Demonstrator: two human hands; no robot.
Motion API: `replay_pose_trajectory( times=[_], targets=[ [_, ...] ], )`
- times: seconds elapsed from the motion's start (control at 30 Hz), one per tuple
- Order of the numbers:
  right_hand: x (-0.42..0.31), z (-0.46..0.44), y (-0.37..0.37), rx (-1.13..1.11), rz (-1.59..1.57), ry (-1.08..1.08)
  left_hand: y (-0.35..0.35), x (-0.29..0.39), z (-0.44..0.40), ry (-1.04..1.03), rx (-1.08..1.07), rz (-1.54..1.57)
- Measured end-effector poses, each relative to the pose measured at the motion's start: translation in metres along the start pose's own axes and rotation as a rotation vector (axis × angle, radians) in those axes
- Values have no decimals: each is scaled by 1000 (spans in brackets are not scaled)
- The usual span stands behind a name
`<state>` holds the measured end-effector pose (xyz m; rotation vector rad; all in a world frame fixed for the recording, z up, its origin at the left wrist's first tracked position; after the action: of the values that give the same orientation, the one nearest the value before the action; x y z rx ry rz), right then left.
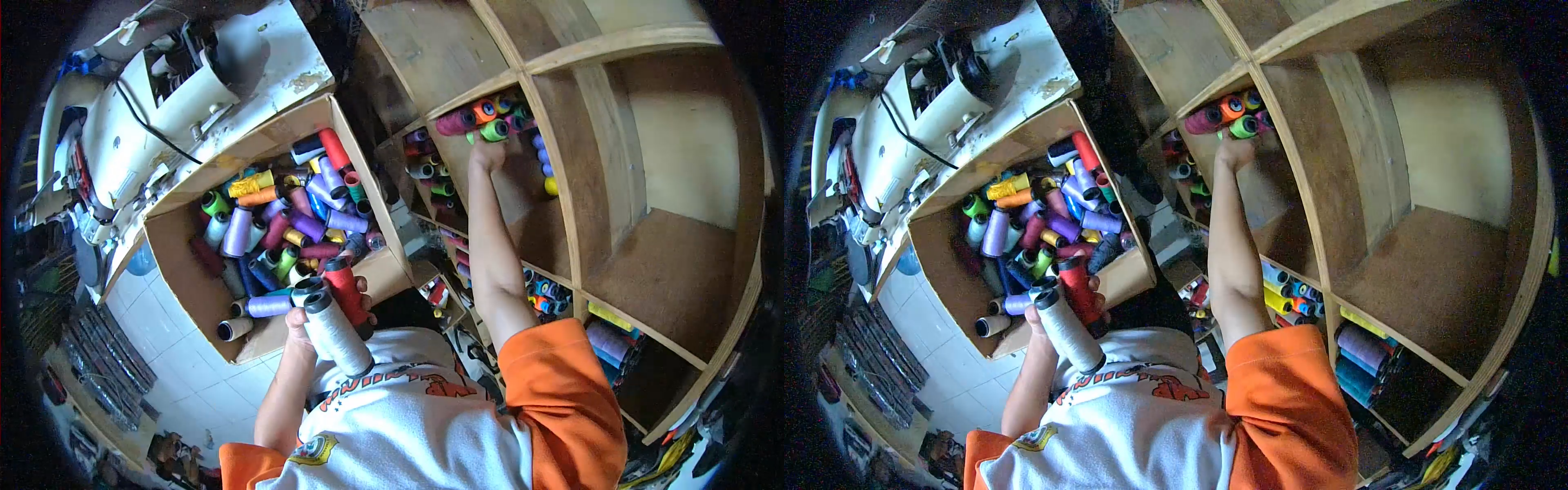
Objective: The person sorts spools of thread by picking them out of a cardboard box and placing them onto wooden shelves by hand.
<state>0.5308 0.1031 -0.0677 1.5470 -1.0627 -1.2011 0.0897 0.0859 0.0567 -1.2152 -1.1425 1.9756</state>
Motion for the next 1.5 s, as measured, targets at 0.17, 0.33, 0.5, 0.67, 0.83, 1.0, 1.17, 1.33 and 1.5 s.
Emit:
replay_pose_trajectory(
  times=[0.17, 0.33, 0.5, 0.67, 0.83, 1.0, 1.17, 1.33, 1.5],
  targets=[
    [12, 1, -13, -39, 15, -35, 3, 8, 0, -55, 31, -77],
    [50, 20, -52, -352, -463, -166, 4, 17, -13, -59, -25, -124],
    [-22, 210, 83, -1438, -710, 60, 4, 27, -38, -71, 22, -268],
    [-61, 284, 210, -1095, -261, 756, 23, 34, -60, -202, 202, -462],
    [-29, 225, 167, -1136, -904, 200, -5, 22, -71, -182, 85, -563],
    [-2, 105, 71, -560, -988, 29, 13, 53, -43, -330, 199, -603],
    [-4, 65, 11, -129, -257, -1, 20, 70, -8, -415, 331, -614],
    [-11, 64, 5, -62, -41, -35, 17, 76, 9, -493, 367, -597],
    [-15, 59, 4, -90, -7, 17, 26, 74, 7, -477, 349, -590]
  ],
)
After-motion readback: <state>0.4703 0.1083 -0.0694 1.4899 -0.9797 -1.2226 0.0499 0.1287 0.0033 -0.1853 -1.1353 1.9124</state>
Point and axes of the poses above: each hand's wrist, its own z-axis away from the middle knuckle, its own y-axis out of the back of the hand, x = y × z, the point moved 10 cm from there along -z, towards the middle knuckle, and after that the axes turned 15 degrees about z, right-handed, at the moved point
